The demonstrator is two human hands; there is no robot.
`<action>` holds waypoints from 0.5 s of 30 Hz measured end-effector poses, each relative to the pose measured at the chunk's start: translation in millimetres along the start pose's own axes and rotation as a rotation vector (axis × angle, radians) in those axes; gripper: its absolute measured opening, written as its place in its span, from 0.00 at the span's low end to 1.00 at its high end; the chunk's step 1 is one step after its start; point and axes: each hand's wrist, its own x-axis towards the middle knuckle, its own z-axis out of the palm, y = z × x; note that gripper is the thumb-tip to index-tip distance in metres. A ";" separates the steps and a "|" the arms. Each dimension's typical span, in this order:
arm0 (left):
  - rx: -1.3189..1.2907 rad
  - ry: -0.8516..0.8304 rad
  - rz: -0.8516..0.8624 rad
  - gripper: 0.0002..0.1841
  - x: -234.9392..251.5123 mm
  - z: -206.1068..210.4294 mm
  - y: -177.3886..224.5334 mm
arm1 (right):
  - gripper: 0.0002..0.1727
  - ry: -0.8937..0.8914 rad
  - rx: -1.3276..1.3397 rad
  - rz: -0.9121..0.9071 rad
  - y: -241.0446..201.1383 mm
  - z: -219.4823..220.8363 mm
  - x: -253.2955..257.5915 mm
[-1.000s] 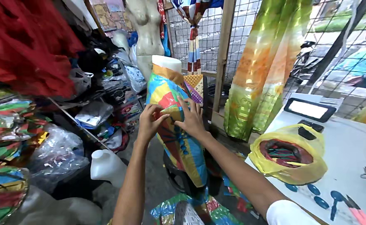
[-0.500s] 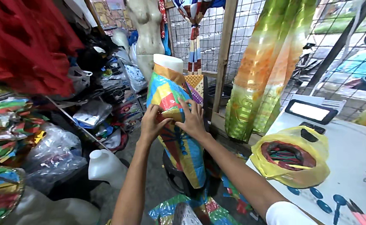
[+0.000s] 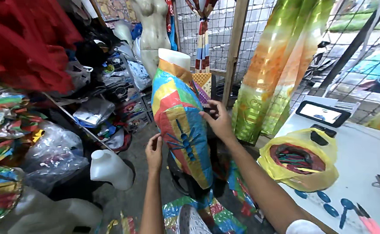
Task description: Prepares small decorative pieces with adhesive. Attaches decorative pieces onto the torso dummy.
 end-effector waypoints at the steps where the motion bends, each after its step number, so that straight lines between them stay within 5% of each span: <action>1: -0.019 -0.011 -0.015 0.15 -1.2 2.2 0.7 | 0.27 -0.015 0.043 0.044 1.9 0.8 0.0; 7: -0.088 -0.027 0.045 0.10 -5.2 11.5 22.0 | 0.22 -0.133 0.116 0.155 -19.5 3.9 -12.0; 15: 0.055 0.013 0.070 0.10 1.4 20.2 48.3 | 0.38 -0.124 -0.047 0.064 -33.6 21.8 -13.8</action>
